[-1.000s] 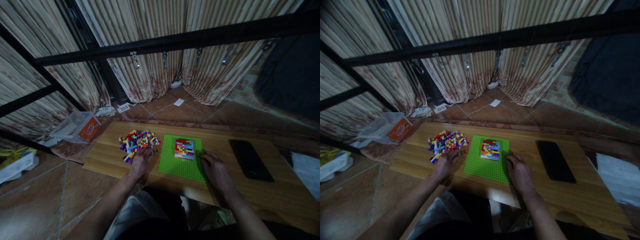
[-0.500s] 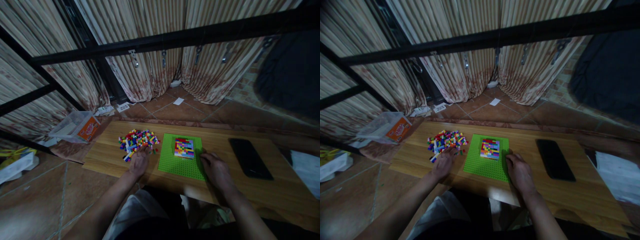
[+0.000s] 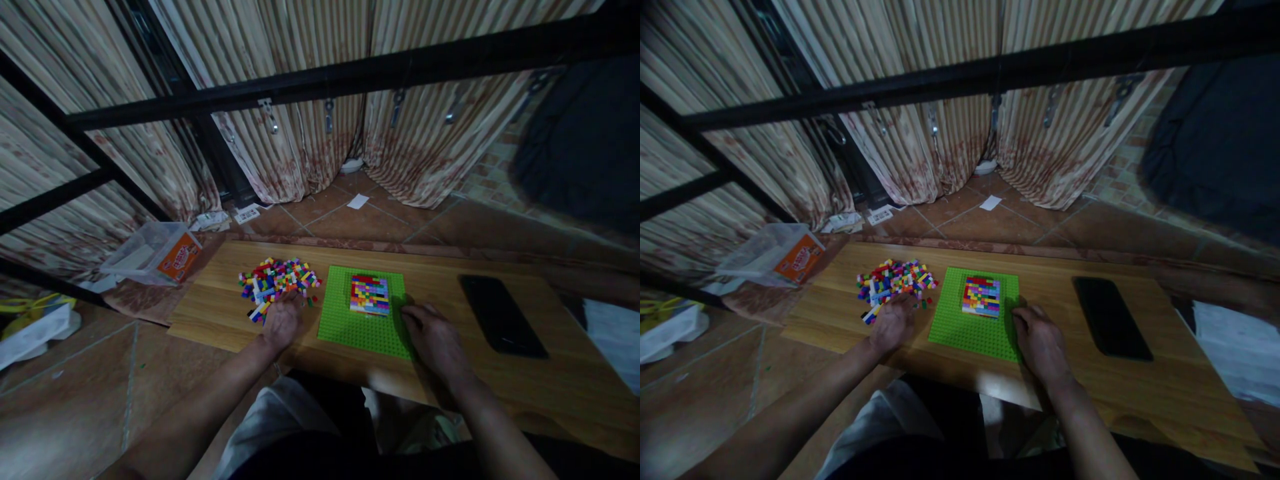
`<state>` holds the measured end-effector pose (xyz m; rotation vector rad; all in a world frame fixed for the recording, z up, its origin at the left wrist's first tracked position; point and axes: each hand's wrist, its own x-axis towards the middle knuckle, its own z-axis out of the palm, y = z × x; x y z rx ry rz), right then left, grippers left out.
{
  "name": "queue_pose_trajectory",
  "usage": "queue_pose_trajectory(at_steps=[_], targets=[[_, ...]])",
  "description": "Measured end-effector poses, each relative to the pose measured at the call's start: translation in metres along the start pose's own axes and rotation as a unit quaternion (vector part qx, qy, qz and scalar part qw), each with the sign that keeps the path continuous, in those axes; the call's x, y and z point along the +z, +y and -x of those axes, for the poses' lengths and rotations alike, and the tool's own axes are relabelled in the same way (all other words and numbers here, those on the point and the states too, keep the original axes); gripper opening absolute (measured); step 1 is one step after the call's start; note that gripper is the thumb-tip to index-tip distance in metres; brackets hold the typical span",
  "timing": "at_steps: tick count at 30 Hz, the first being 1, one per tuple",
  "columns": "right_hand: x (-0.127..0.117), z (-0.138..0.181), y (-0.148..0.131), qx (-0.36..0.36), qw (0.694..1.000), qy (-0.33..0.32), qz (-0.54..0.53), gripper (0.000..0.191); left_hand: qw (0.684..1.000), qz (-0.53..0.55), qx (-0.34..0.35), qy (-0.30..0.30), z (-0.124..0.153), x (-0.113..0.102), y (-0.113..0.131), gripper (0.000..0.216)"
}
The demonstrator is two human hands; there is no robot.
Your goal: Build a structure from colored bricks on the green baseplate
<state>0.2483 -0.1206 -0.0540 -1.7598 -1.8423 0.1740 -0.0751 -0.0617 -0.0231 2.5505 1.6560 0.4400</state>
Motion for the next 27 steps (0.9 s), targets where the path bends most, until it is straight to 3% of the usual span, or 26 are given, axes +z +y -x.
queue_pose_trajectory(at_steps=[11, 22, 25, 27], targets=[[-0.001, -0.001, -0.003, 0.005, 1.000, 0.004, -0.005, 0.025, 1.000, -0.004, -0.014, 0.002, 0.002, 0.001, 0.001, 0.028], [-0.003, -0.002, -0.008, 0.015, 1.000, 0.003, -0.006, 0.025, 0.988, 0.062, -0.142, 0.015, 0.004, -0.008, -0.001, 0.019], [-0.003, -0.001, -0.007, 0.014, 1.000, 0.001, -0.005, 0.024, 0.988, 0.108, -0.100, 0.042, 0.001, -0.015, 0.004, 0.005], [-0.003, -0.002, -0.007, 0.014, 1.000, -0.001, -0.003, 0.024, 0.984, 0.161, -0.057, 0.052, -0.002, -0.018, 0.012, 0.007]])
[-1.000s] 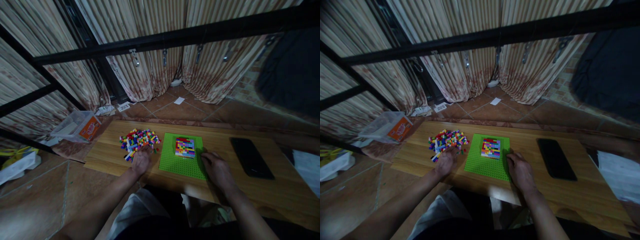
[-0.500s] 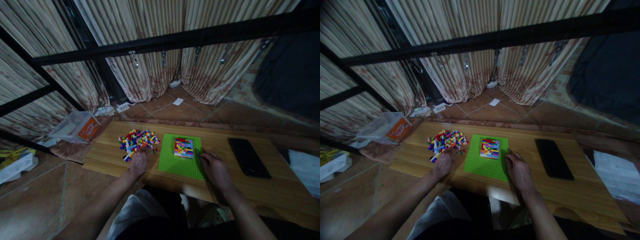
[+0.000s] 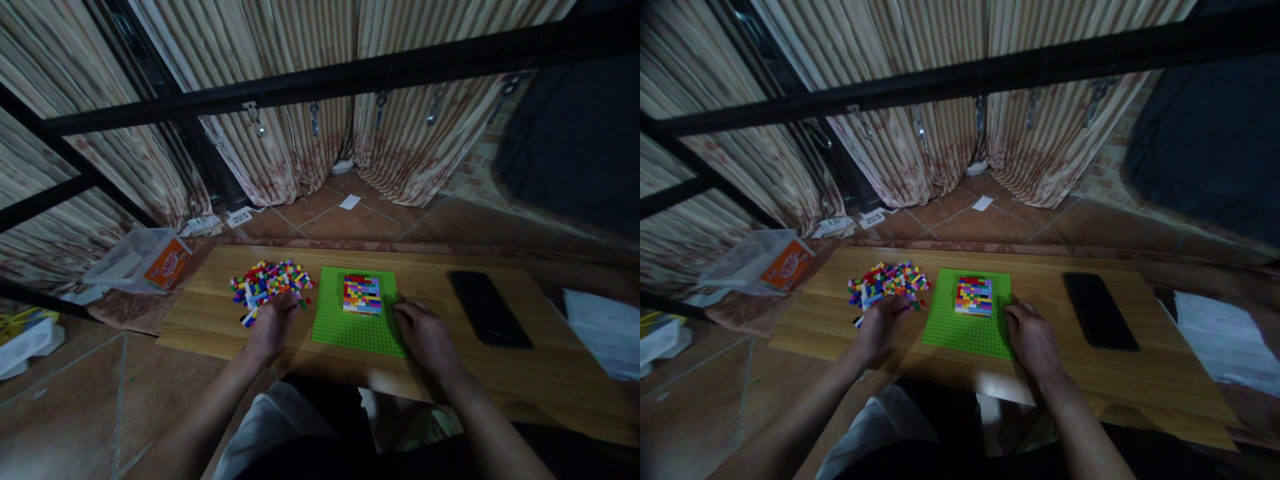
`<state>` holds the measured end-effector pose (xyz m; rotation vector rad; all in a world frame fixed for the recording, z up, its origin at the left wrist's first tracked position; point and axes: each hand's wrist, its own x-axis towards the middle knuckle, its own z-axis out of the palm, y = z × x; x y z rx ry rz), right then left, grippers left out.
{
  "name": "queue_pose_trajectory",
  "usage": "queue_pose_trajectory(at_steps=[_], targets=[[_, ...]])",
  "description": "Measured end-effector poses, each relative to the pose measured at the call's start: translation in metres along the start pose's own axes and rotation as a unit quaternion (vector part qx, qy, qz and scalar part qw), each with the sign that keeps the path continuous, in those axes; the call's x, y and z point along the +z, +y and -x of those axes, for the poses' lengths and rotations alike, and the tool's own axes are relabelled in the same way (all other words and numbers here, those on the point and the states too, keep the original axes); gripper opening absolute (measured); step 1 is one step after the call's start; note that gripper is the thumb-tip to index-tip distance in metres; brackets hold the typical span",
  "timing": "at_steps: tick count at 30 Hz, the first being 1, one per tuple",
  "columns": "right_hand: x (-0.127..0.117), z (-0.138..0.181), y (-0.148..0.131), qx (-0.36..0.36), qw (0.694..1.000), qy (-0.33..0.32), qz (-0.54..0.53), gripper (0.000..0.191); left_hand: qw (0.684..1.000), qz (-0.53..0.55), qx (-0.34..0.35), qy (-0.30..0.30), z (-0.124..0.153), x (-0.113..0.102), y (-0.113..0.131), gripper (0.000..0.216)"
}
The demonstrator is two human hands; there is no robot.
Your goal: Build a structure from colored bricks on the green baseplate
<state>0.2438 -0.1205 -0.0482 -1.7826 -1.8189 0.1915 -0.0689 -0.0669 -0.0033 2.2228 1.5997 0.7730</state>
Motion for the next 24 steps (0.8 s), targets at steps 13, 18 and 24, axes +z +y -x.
queue_pose_trajectory(at_steps=[13, 18, 24], targets=[[-0.001, -0.001, -0.002, 0.020, 1.000, -0.015, 0.013, 0.024, 0.987, 0.112, 0.094, -0.064, -0.013, 0.042, 0.067, 0.019], [-0.001, -0.001, -0.001, 0.017, 1.000, -0.016, 0.002, 0.024, 0.992, 0.069, 0.079, -0.075, -0.016, 0.055, 0.071, 0.025], [-0.003, -0.002, -0.003, 0.021, 1.000, -0.018, -0.002, 0.024, 0.993, -0.017, 0.069, -0.097, -0.018, 0.062, 0.076, 0.036]])
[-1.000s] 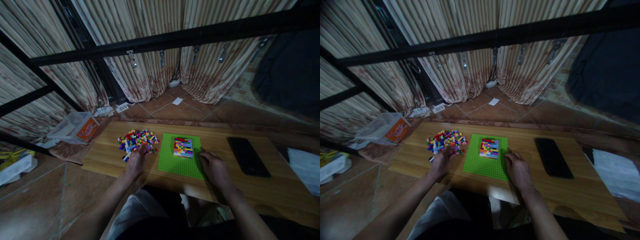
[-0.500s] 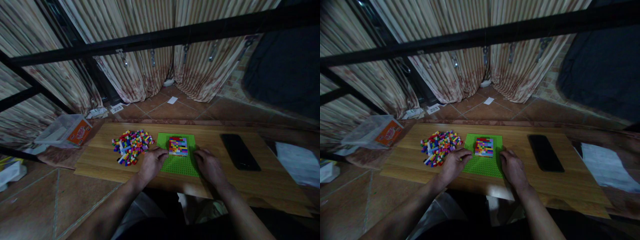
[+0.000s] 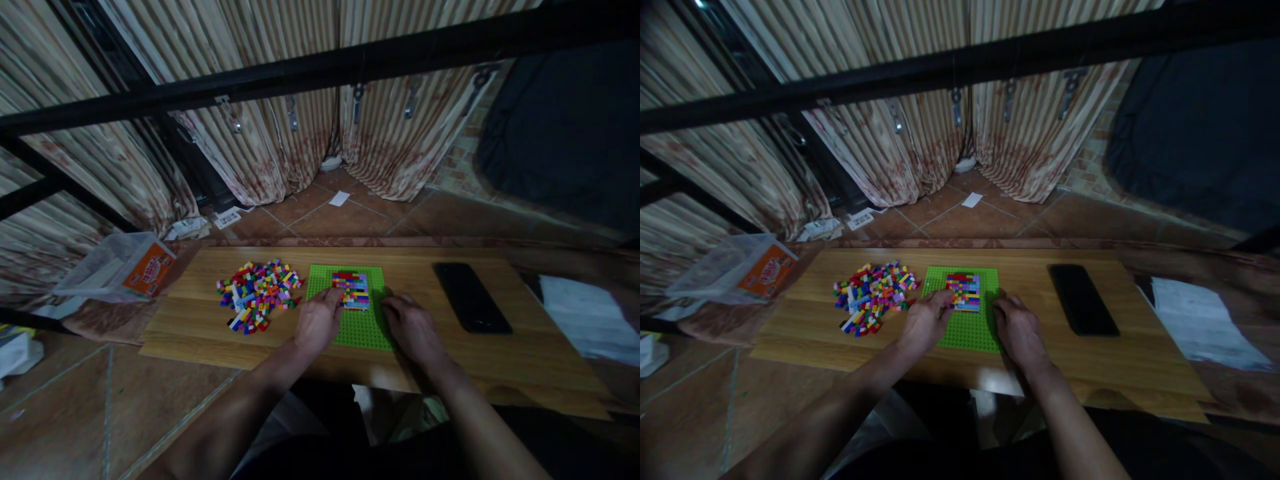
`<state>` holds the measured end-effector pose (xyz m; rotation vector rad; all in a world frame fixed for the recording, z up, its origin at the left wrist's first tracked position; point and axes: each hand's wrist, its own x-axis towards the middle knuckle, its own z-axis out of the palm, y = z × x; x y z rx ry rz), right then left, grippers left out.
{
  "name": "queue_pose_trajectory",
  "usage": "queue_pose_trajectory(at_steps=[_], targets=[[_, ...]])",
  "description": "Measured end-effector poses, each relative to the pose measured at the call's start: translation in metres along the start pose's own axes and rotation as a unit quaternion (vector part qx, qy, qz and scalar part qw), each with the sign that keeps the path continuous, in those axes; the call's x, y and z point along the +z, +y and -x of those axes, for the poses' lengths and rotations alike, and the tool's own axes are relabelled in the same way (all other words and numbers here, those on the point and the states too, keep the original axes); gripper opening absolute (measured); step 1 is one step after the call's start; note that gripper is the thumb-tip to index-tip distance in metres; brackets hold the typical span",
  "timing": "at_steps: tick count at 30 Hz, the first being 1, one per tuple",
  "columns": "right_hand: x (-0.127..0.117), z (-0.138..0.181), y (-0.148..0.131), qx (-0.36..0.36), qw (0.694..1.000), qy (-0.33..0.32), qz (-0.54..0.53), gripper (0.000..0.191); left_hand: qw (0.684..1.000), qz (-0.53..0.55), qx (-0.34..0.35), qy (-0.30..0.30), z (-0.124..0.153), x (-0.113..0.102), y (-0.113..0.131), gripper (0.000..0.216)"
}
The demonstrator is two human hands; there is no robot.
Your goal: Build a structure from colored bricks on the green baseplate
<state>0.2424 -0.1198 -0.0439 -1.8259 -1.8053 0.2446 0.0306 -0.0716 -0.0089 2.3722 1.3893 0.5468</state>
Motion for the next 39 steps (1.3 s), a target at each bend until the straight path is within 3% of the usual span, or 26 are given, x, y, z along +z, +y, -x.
queue_pose_trajectory(at_steps=[11, 19, 29, 35, 39], targets=[[0.0001, -0.0004, -0.0004, 0.001, 1.000, -0.001, 0.007, 0.025, 0.998, -0.064, 0.016, -0.026, -0.0055, 0.0016, 0.0027, 0.043], [0.0006, -0.0004, 0.0003, 0.005, 1.000, -0.006, 0.004, 0.025, 0.999, -0.037, 0.022, -0.014, -0.0055, 0.0047, 0.0005, 0.044], [0.0012, -0.0002, 0.0010, 0.001, 1.000, 0.000, 0.014, 0.025, 0.997, 0.073, 0.000, 0.001, -0.0031, 0.0037, -0.0034, 0.044], [0.0029, -0.0003, 0.0034, 0.001, 1.000, 0.000, 0.015, 0.025, 0.999, 0.041, -0.019, 0.001, -0.0057, 0.0022, 0.0009, 0.032], [0.0040, -0.0002, 0.0051, -0.002, 1.000, 0.006, 0.016, 0.023, 0.999, 0.039, -0.027, 0.006, -0.0095, 0.0025, 0.0036, 0.036]])
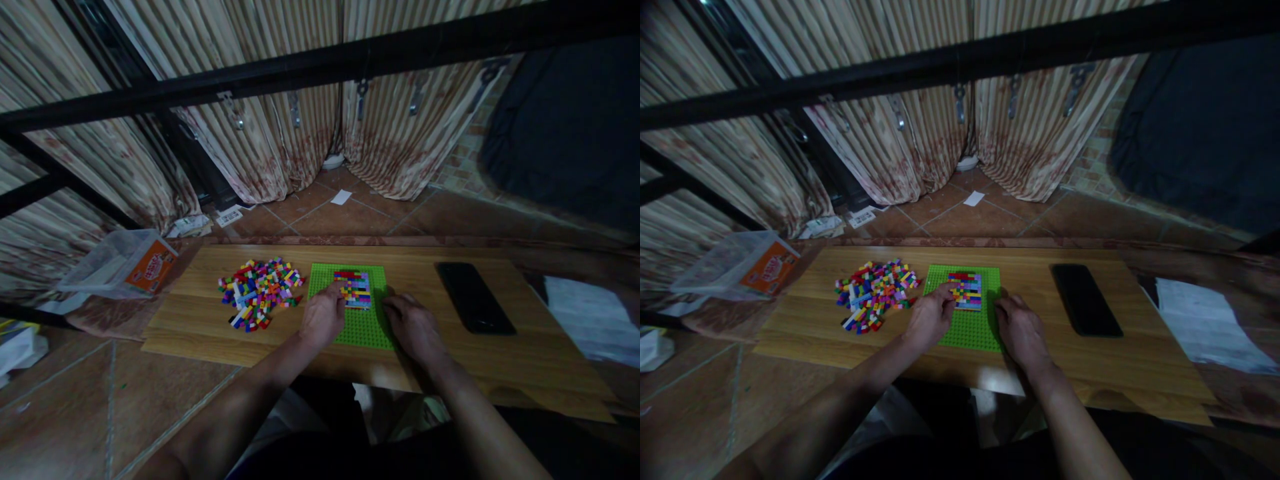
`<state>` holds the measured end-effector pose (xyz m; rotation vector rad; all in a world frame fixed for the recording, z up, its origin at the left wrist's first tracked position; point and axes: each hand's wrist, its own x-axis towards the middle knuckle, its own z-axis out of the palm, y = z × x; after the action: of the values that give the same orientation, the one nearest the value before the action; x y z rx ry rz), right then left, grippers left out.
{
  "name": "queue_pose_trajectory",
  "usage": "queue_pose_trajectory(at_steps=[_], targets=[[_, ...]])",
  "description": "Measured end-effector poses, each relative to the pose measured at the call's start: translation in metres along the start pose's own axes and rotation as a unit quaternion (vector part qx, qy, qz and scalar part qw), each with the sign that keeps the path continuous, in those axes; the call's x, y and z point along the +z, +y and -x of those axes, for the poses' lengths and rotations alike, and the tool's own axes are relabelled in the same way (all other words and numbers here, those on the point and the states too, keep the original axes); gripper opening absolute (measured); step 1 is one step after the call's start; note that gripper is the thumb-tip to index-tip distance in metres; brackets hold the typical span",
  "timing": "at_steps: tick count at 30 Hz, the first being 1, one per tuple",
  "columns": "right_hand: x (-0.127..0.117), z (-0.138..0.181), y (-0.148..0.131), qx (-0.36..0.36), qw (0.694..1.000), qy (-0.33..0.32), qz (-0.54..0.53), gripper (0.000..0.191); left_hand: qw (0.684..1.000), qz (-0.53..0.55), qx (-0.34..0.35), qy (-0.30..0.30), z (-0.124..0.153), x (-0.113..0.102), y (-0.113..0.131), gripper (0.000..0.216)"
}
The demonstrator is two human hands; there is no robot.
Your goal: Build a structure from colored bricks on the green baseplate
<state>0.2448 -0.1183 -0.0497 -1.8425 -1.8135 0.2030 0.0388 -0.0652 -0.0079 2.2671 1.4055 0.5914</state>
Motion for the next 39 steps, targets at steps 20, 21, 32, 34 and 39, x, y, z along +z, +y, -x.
queue_pose_trajectory(at_steps=[20, 21, 32, 34, 39], targets=[[-0.001, 0.001, -0.004, 0.000, 1.000, 0.005, -0.006, 0.025, 0.999, 0.015, -0.050, 0.013, -0.006, 0.000, 0.007, 0.036], [-0.001, 0.001, -0.004, -0.002, 1.000, 0.007, -0.009, 0.026, 0.998, 0.021, -0.050, 0.018, -0.004, 0.000, 0.006, 0.036], [0.000, 0.002, -0.002, -0.010, 1.000, 0.012, -0.005, 0.025, 0.996, -0.045, -0.031, 0.076, 0.036, -0.032, -0.049, 0.032], [0.001, 0.002, -0.001, -0.010, 1.000, 0.015, 0.001, 0.024, 0.992, -0.096, -0.034, 0.075, 0.039, -0.041, -0.062, 0.034], [0.001, 0.002, 0.001, -0.014, 1.000, 0.013, -0.001, 0.023, 0.986, -0.155, -0.030, 0.046, 0.038, -0.049, -0.076, 0.028]])
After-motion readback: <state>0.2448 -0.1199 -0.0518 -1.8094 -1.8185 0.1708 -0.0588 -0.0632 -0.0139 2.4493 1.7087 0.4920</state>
